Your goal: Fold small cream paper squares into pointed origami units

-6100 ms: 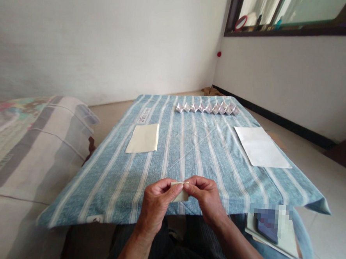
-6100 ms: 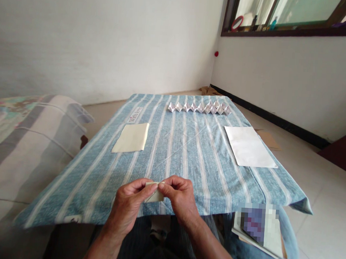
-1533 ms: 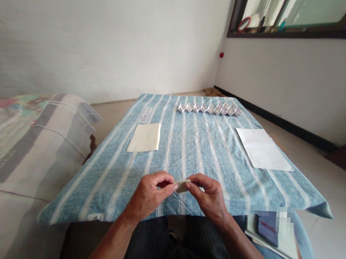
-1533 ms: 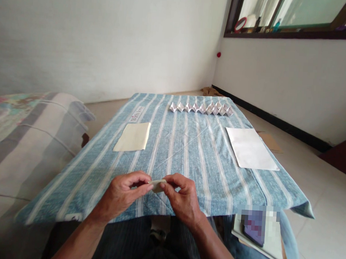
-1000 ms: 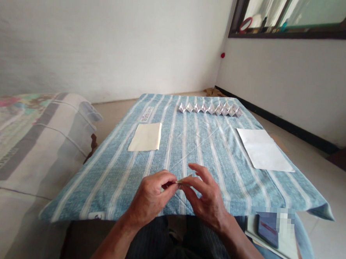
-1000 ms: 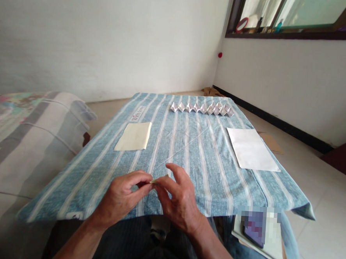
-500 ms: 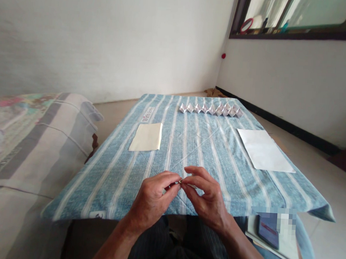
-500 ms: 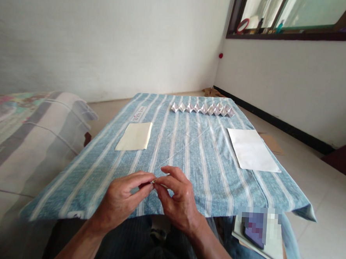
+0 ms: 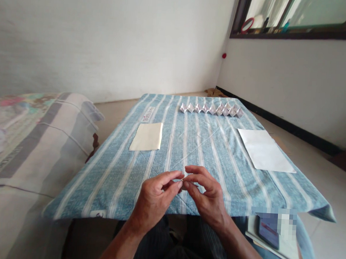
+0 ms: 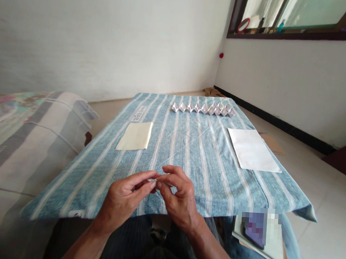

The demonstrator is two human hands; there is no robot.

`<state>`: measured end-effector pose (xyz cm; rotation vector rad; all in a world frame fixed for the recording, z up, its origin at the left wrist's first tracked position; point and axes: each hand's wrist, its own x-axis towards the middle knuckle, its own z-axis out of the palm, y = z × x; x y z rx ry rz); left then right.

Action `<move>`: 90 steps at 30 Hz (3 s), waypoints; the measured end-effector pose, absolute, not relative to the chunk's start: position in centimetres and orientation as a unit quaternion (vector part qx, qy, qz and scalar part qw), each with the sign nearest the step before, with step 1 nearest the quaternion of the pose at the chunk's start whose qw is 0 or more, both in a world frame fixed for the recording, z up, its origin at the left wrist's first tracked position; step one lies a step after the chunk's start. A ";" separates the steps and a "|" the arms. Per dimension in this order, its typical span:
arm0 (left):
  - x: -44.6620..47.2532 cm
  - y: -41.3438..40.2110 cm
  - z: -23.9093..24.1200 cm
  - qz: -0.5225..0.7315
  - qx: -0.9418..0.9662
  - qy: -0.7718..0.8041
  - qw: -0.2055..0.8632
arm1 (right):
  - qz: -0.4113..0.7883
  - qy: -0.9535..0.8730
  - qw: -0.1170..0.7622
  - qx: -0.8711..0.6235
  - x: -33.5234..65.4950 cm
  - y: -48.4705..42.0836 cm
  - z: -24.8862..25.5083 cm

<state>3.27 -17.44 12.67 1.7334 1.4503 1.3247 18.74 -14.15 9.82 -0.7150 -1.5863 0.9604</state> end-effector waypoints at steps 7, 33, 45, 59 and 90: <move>3.6 -17.6 12.6 0.489 0.669 0.535 0.164 | 0.420 -0.657 0.547 -0.303 18.6 -14.1 9.8; 3.7 -17.5 13.0 0.475 0.667 0.542 0.189 | 0.430 -0.657 0.543 -0.298 18.5 -14.1 9.9; 3.7 -17.4 12.6 0.465 0.668 0.551 0.184 | 0.444 -0.636 0.557 -0.297 18.3 -13.9 9.6; 3.7 -17.5 12.5 0.449 0.684 0.549 0.169 | 0.452 -0.624 0.559 -0.307 18.4 -13.9 9.7; 3.1 -17.4 13.4 0.390 0.694 0.536 0.281 | 0.485 -0.652 0.485 -0.322 19.4 -13.6 9.6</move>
